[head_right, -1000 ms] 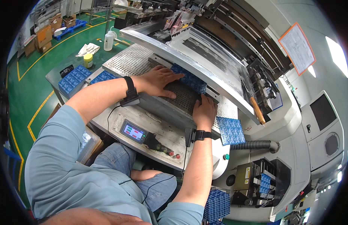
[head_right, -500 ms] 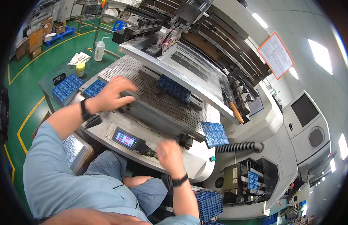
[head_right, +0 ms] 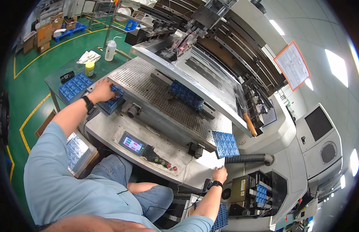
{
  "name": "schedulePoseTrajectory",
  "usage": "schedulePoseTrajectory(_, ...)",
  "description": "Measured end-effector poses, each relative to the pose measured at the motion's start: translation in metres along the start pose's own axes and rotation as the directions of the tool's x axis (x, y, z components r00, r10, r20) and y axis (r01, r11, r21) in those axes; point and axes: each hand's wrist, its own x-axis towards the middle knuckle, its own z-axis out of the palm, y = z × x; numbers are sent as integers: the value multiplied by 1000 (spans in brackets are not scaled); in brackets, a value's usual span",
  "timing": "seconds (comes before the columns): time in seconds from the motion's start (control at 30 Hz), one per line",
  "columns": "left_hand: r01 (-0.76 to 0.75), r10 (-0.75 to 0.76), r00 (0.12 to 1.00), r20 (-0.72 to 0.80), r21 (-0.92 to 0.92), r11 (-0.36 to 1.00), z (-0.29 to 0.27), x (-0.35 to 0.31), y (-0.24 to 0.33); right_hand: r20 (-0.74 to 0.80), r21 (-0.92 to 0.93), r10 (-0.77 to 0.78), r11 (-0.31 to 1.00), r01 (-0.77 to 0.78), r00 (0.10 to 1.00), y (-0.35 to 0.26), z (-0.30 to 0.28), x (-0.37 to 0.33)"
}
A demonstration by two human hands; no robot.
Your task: Operating a surface mount technology machine by loading and unloading circuit board panels from trays.
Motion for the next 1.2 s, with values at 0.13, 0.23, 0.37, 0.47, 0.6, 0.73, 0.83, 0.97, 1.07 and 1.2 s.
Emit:
schedulePoseTrajectory(0.13, -17, 10, 998, 66, 109, 994, 22, 32, 9, 295, -136, 159, 983, -124, 942, -1, 9, 12)
schedulePoseTrajectory(0.23, -12, -44, 985, 165, 320, 947, 55, 62, -2, 274, -149, 158, 981, -121, 949, 6, 11, 15)
schedulePoseTrajectory(0.37, -38, 3, 992, 130, 269, 963, 90, 70, -32, 273, -91, 181, 983, -162, 945, 18, 16, 17)
schedulePoseTrajectory(0.47, -55, 11, 977, 213, 204, 977, 104, 77, -46, 272, -18, 204, 978, -207, 940, 25, 23, 15)
schedulePoseTrajectory(0.6, -57, 25, 986, 168, 187, 981, 110, 82, -52, 241, 49, 181, 979, -198, 954, 25, 27, 10)
schedulePoseTrajectory(0.73, -41, 22, 995, 97, 190, 981, 89, 79, -41, 150, 421, 169, 881, -217, 974, 3, 12, -2)
schedulePoseTrajectory(0.83, 73, -104, 986, 129, 225, 972, 61, 46, -25, 293, 848, 205, 396, -353, 934, -25, -18, -12)
schedulePoseTrajectory(0.97, -32, 66, 991, -119, 270, 962, 38, 7, -5, 375, 922, 116, -153, -357, 920, -62, -62, -22)
schedulePoseTrajectory(1.07, 15, 11, 994, -107, 245, 969, 34, -1, 3, 371, 897, 83, -290, -334, 925, -83, -76, -20)
schedulePoseTrajectory(1.2, -30, 52, 988, -148, 149, 988, 34, -2, 2, 410, 866, 67, -343, -364, 910, -94, -76, -15)
